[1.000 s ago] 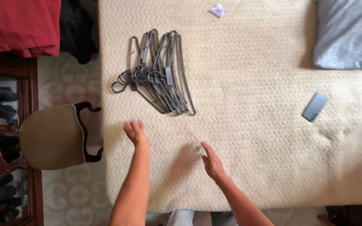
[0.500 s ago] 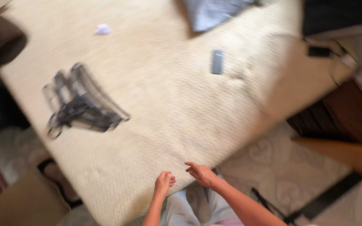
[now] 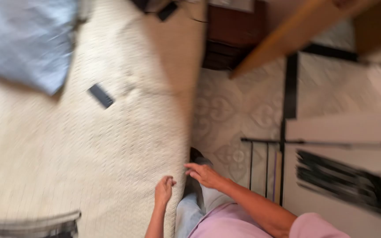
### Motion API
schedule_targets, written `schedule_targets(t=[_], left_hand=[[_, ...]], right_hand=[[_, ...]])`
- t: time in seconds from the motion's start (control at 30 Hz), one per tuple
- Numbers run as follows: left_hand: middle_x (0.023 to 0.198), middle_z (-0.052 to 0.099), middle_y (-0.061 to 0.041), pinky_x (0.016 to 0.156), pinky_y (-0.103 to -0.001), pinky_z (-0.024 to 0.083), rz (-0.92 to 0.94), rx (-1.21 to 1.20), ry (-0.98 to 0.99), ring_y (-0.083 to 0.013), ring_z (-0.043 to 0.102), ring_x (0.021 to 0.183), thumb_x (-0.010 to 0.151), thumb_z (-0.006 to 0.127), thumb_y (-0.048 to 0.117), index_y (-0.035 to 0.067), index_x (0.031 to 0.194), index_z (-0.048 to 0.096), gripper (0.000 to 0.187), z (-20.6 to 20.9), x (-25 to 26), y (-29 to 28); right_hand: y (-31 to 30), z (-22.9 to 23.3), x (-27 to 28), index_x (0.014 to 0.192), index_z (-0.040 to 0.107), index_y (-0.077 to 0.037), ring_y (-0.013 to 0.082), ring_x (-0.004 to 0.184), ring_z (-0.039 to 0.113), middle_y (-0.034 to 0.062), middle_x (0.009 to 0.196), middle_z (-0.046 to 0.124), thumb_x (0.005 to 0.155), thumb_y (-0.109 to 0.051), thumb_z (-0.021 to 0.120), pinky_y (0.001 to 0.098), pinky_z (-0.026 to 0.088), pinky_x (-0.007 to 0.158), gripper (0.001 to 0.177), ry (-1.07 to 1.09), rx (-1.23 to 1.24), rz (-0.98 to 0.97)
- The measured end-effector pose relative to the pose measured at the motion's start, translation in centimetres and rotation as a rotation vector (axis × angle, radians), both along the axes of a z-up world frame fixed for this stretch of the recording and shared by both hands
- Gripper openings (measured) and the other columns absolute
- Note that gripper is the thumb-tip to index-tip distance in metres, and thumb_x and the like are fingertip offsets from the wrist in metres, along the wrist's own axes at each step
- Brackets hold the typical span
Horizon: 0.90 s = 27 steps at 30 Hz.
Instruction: The person removes black plastic hangers from a metal drying rack and places them in a pile on a nearby bed. They repeat this process several times, gathering hangers from the rack and stacking them on the bed.
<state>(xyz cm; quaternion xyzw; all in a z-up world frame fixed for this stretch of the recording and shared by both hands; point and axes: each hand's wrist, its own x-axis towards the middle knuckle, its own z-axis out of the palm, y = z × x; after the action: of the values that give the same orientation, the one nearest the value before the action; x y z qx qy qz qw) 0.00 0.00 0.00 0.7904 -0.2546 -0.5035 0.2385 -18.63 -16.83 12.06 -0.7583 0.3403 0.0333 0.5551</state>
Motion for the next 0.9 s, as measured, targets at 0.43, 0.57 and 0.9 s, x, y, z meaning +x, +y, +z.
schedule_targets(t=[0.43,0.57,0.9], left_hand=[[0.086,0.075,-0.001,0.079,-0.034,0.049,-0.361,-0.084,0.104,-0.0175,0.065,0.085,0.1,0.056,0.047,0.016,0.111,0.081,0.041,15.7,-11.9,-18.7],[0.077,0.071,-0.004,0.074,-0.038,0.046,-0.492,-0.236,0.042,-0.02,0.061,0.075,0.104,0.049,0.046,0.015,0.103,0.08,0.043,18.8,-18.4,-22.8],[0.098,0.077,-0.01,0.085,-0.045,0.06,-0.781,-0.81,0.075,-0.0317,0.076,0.096,0.109,0.06,0.037,0.015,0.114,0.074,0.027,25.0,-30.1,-27.5]], right_hand=[[-4.4,5.6,-12.1,0.154,0.048,-0.017,0.0247,0.119,0.073,0.0062,0.135,0.073,0.108,-0.027,0.05,0.0361,0.051,0.106,0.047,-0.094,0.003,-0.525],[-4.6,6.9,-18.1,0.154,0.047,-0.016,0.0282,0.122,0.071,0.0116,0.135,0.072,0.108,-0.025,0.05,0.0378,0.054,0.105,0.047,-0.107,0.041,-0.684],[5.0,5.3,-26.7,0.123,0.072,-0.013,0.0175,0.077,0.075,0.004,0.075,0.076,0.107,-0.028,0.055,0.0372,0.062,0.081,0.027,-0.195,0.062,-1.35]])
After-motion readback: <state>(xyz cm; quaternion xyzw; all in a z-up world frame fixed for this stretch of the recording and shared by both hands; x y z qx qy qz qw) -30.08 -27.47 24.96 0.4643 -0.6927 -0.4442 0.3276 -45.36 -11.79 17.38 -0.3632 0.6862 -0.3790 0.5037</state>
